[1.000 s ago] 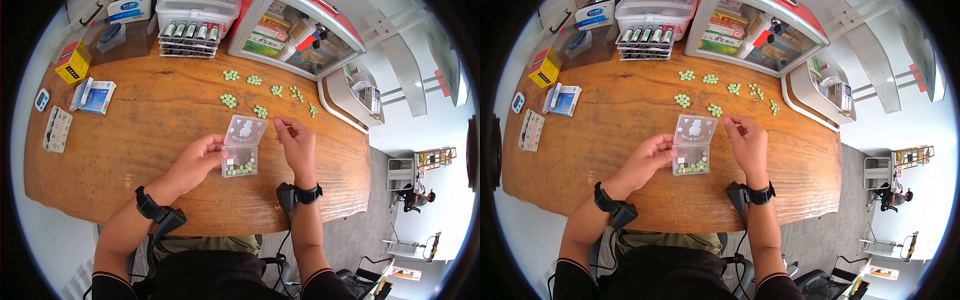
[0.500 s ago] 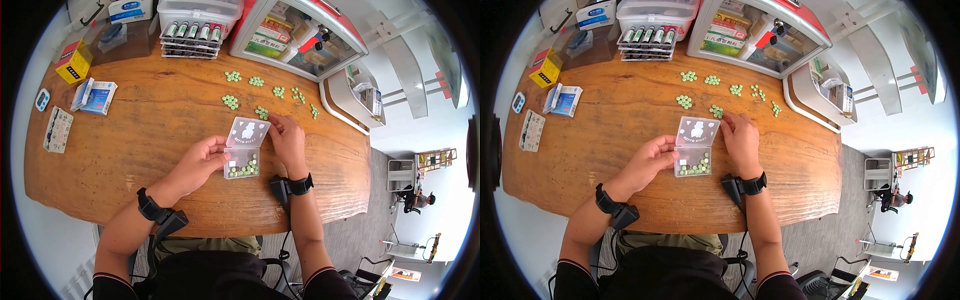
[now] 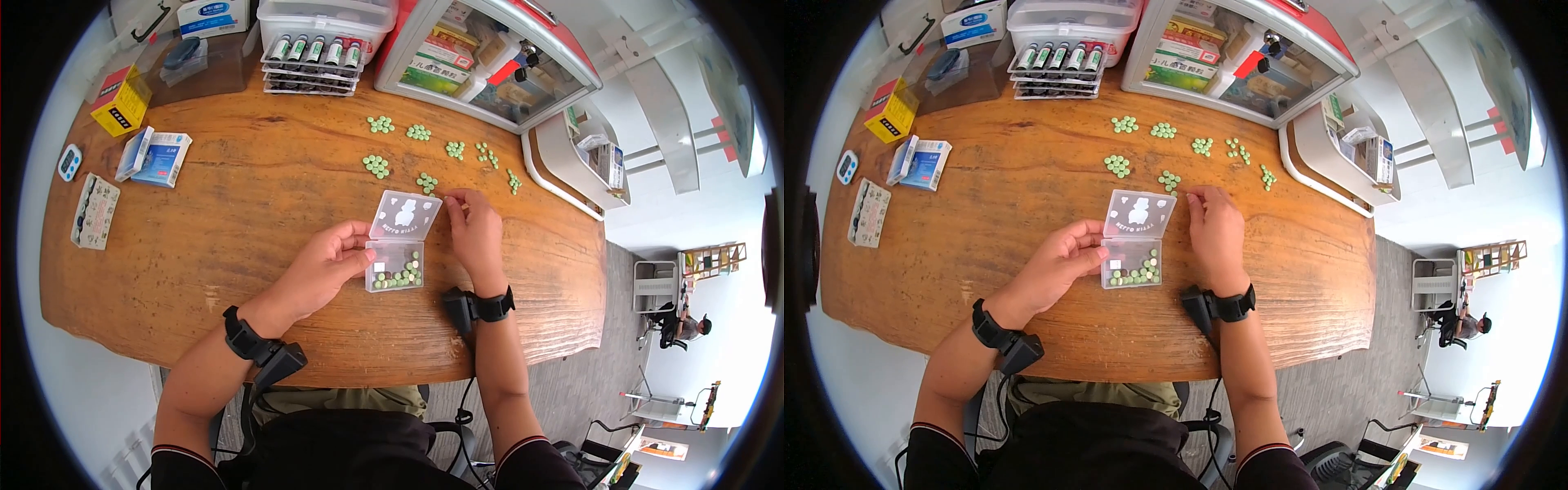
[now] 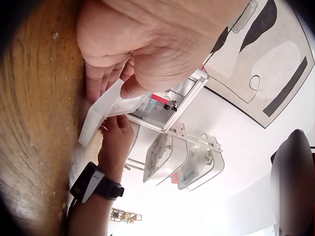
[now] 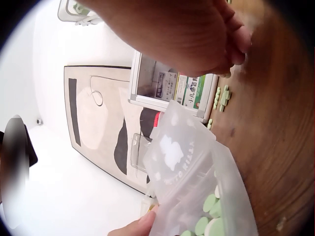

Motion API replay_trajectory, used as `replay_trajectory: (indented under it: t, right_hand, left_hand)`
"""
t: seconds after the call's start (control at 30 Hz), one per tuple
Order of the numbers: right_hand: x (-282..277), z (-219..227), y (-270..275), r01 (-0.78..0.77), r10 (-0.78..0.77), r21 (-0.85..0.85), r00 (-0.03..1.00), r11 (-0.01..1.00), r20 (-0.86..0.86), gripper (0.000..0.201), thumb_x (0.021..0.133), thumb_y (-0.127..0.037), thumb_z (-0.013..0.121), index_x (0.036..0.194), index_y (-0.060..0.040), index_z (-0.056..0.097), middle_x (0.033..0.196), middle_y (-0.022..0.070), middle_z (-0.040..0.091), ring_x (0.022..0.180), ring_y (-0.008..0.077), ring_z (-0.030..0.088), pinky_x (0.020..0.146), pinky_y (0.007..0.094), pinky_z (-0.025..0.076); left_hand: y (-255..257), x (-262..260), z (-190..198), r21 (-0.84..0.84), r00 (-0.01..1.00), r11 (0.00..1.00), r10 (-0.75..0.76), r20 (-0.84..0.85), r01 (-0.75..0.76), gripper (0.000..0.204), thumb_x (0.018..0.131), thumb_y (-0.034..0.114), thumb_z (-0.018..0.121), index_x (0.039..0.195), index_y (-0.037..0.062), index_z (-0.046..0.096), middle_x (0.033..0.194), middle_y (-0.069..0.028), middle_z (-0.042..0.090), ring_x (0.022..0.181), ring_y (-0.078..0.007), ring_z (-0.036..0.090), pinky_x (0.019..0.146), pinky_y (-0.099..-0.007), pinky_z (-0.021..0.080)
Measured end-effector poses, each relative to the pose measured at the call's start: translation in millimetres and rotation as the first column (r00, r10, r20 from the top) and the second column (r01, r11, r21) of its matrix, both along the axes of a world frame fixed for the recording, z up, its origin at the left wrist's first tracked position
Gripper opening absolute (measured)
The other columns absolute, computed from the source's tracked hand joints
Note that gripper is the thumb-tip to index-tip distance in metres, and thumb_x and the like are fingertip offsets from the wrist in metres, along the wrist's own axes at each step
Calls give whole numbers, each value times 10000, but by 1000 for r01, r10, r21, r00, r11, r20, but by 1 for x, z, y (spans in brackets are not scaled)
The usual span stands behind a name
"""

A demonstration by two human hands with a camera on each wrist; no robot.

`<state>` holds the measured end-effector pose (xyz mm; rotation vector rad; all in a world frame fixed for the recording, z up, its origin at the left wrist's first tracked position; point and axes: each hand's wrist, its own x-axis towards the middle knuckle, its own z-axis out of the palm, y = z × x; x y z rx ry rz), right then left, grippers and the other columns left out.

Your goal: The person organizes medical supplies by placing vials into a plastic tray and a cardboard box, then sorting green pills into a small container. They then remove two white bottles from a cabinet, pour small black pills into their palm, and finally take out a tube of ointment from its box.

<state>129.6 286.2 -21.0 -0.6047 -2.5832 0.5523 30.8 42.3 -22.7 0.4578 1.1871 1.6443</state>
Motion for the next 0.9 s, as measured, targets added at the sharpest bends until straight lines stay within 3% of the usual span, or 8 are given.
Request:
replay_trajectory:
  t: [0.07, 0.1, 0.17, 0.27, 0.37, 0.53, 0.7, 0.9]
  right_hand:
    - [6, 14, -9, 68, -92, -307, 994, 949, -65, 159, 950, -139, 685, 1045, -12, 703, 881, 127, 686, 725, 234, 678, 668, 361, 529]
    - [11, 27, -18, 64, -88, -309, 994, 949, -63, 159, 950, -139, 685, 1045, -12, 703, 881, 127, 686, 725, 234, 678, 668, 361, 529]
    - [24, 55, -37, 13, -105, -567, 986, 824, -130, 159, 965, -129, 686, 1050, 4, 699, 837, 89, 681, 695, 144, 640, 641, 296, 515]
    - [30, 75, -62, -179, 63, -520, 970, 835, -233, 170, 965, -115, 690, 1090, -2, 707, 800, 49, 666, 670, 87, 603, 616, 251, 492]
    - [24, 73, -65, -183, 121, -465, 980, 866, -160, 202, 960, -123, 699, 1125, -7, 714, 806, 41, 669, 634, 85, 585, 594, 245, 480]
    - [10, 36, -28, 56, -120, -485, 987, 872, -102, 222, 955, -141, 670, 1126, -9, 720, 893, 89, 704, 660, 136, 633, 609, 289, 507]
    - [-2, 9, -13, 66, -77, -279, 997, 958, -30, 227, 914, -193, 713, 1084, -44, 735, 914, 113, 711, 711, 219, 671, 661, 354, 529]
    - [-9, -4, -13, 56, -54, -96, 998, 994, 16, 181, 918, -217, 715, 1005, -60, 736, 906, 139, 705, 764, 300, 691, 691, 395, 536]
  left_hand:
    - [1, 0, 0, 8, 1000, 1000, 10, 12, -10, 347, 1035, 64, 550, 1366, -33, 515, 1276, -103, 619, 1153, -168, 618, 1010, -333, 524]
    - [0, 0, 0, 15, 999, 1000, 19, 25, -20, 320, 1036, 55, 548, 1342, -37, 527, 1244, -99, 626, 1131, -157, 621, 995, -323, 527]
    - [-2, -1, 1, -5, 999, 1000, 20, 48, -20, 346, 1035, 60, 549, 1368, -27, 513, 1273, -98, 618, 1160, -170, 614, 1013, -343, 522]
    - [0, 0, -1, -17, 996, 999, 29, 82, -28, 364, 1035, 66, 547, 1387, -13, 502, 1302, -96, 608, 1188, -183, 607, 1035, -368, 513]
    - [0, 2, 4, -4, 992, 998, 70, 104, -70, 341, 1037, 67, 543, 1367, -15, 516, 1276, -94, 619, 1159, -175, 616, 1023, -357, 516]
    - [-4, -4, -3, 28, 995, 996, 86, 50, -87, 342, 1042, 86, 537, 1370, -6, 508, 1289, -93, 615, 1178, -184, 616, 1020, -371, 518]
    - [-8, -17, -1, -16, 978, 977, 210, -4, -210, 349, 1040, 84, 530, 1371, -22, 504, 1266, -116, 632, 1160, -201, 636, 993, -367, 532]
    - [-8, -18, 1, -41, 981, 980, 193, -12, -194, 348, 1043, 86, 515, 1377, -14, 504, 1279, -119, 632, 1171, -204, 636, 997, -367, 531]
